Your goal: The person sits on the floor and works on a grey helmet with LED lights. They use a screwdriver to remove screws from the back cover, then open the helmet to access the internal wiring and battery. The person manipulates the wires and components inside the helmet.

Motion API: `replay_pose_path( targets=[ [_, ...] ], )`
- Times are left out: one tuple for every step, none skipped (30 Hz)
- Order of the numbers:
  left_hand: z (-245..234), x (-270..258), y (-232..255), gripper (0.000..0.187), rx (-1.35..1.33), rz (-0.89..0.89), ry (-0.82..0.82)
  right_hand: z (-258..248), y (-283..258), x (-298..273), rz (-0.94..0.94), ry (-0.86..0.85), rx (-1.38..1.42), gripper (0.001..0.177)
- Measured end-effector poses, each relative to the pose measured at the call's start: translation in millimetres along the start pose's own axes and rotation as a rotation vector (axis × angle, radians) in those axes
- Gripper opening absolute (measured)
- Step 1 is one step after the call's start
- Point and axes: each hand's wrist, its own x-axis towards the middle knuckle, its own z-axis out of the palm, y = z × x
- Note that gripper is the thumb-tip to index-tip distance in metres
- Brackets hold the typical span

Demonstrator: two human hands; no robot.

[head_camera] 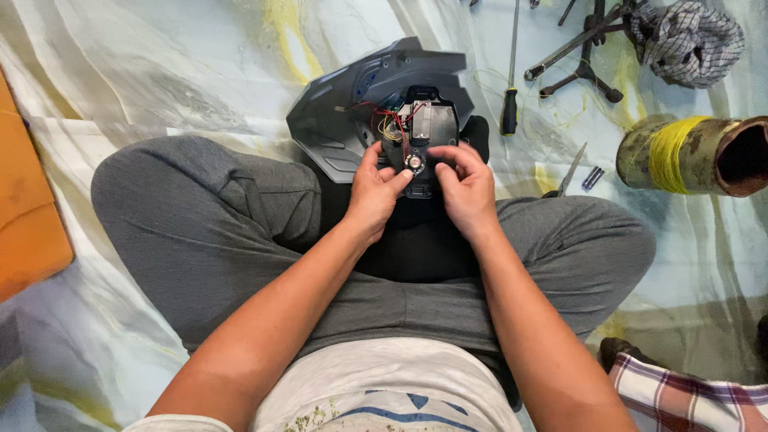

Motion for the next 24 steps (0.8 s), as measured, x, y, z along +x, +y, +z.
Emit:
replay_pose_path(
  targets=[
    [0,0,-1,0.065,0.006,0.003,0.0,0,0,-2,-0.008,0.004,-0.037,0.024],
    [0,0,-1,0.064,0.012,0.007,0.0,2,-2,-3,-0.018,0.008,-0.074,0.025],
    [-1,-1,-2,0.064,0.018,0.011,0.0,3,-4,-5,-0.028,0.011,-0.111,0.026],
    [-2,-1,-2,0.065,0.028,0.006,0.0,4,-6,-6,-0.092,0.029,-0.152,0.027],
    [-2,-1,-3,0.066,0.038,0.0,-0.001,5,-9,-7,-0.157,0.047,-0.193,0.029],
    [-3,-1,-4,0.068,0.049,-0.006,-0.002,6,-11,-9,-0.222,0.066,-0.234,0.03],
    [-4,-2,-5,0.066,0.044,0.007,-0.003,7,-14,-11,-0.298,0.089,-0.307,0.032],
    [-4,0,-6,0.064,0.039,0.022,-0.007,7,-16,-13,-0.377,0.114,-0.382,0.034],
    [-3,1,-7,0.062,0.033,0.037,-0.011,7,-18,-14,-0.456,0.138,-0.456,0.035],
    [-4,1,-8,0.062,0.015,0.038,-0.019,8,-19,-15,-0.422,0.119,-0.468,0.036],
    [-5,2,-9,0.062,-0.003,0.04,-0.027,8,-19,-16,-0.388,0.101,-0.48,0.037],
    [-6,3,-10,0.062,-0.02,0.043,-0.035,9,-18,-15,-0.357,0.083,-0.491,0.038],
    [-7,4,-10,0.063,-0.011,0.049,-0.029,10,-17,-14,-0.33,0.069,-0.481,0.038],
    [-7,4,-12,0.063,-0.004,0.051,-0.025,10,-15,-14,-0.3,0.056,-0.473,0.038],
    [-7,4,-13,0.063,0.004,0.054,-0.02,9,-12,-14,-0.271,0.042,-0.464,0.039],
    [-7,5,-12,0.063,0.003,0.042,-0.012,9,-10,-12,-0.304,0.037,-0.399,0.038],
    [-6,6,-12,0.063,0.002,0.029,-0.003,8,-7,-10,-0.336,0.032,-0.334,0.037],
    [-6,6,-11,0.063,0.002,0.014,0.006,7,-4,-9,-0.365,0.025,-0.268,0.037],
    [-6,5,-11,0.063,0.009,0.005,0.011,6,-2,-9,-0.337,0.043,-0.22,0.033],
    [-5,5,-10,0.062,0.015,-0.002,0.013,5,0,-7,-0.312,0.062,-0.173,0.03],
    [-4,6,-9,0.062,0.021,-0.01,0.015,3,2,-4,-0.287,0.081,-0.125,0.026],
    [-3,7,-7,0.062,0.024,-0.012,0.015,2,3,0,-0.181,0.148,-0.08,0.021],
    [-3,7,-6,0.062,0.027,-0.015,0.015,2,3,6,-0.074,0.214,-0.033,0.02],
    [-3,6,-6,0.062,0.03,-0.021,0.017,2,3,9,0.038,0.277,0.012,0.023]
  ],
)
